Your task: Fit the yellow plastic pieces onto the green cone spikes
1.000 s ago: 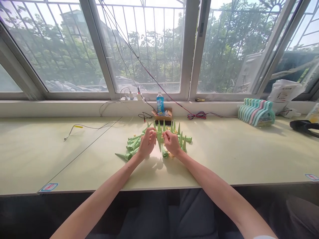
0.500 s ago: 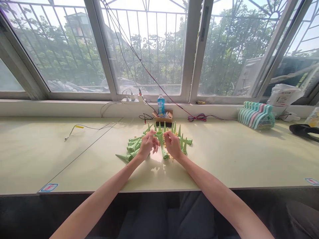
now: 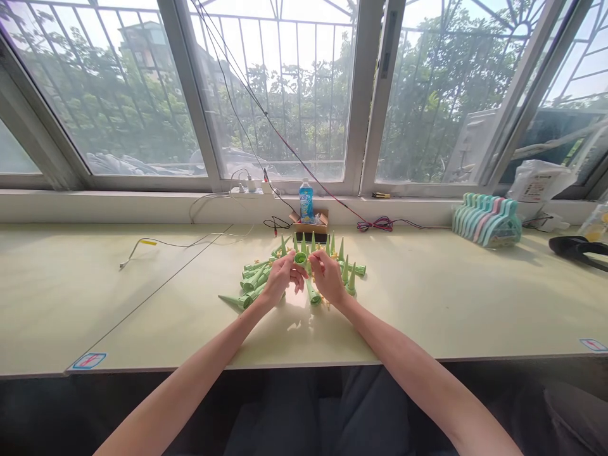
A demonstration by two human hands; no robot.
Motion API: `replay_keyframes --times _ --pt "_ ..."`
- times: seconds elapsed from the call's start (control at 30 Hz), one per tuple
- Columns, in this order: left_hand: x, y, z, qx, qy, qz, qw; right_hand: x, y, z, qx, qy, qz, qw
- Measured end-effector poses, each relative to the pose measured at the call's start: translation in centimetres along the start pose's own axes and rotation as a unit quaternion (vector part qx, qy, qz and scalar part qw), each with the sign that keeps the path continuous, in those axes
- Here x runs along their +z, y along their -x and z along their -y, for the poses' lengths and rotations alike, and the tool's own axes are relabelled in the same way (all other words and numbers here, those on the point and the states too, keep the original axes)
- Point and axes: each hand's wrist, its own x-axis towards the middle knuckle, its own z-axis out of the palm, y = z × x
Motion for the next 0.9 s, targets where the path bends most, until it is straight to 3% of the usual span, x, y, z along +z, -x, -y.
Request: replay_keyframes --times 0.3,0.53,0.9 --pt "-0.48 -0.12 0.35 0.053 -0.062 0.019 0.997 -0.02 -0.10 -0.42 0.035 0.000 -0.001 0.999" --pt "-0.89 0.31 0.19 0.134 -0.208 0.009 0.969 -0.17 -0.20 -0.28 0.043 0.035 -0.005 0.998" --pt "-0.87 0.36 0.37 0.192 -0.263 0.018 0.945 -0.41 -0.39 -0.41 0.031 0.063 -0.013 0.997"
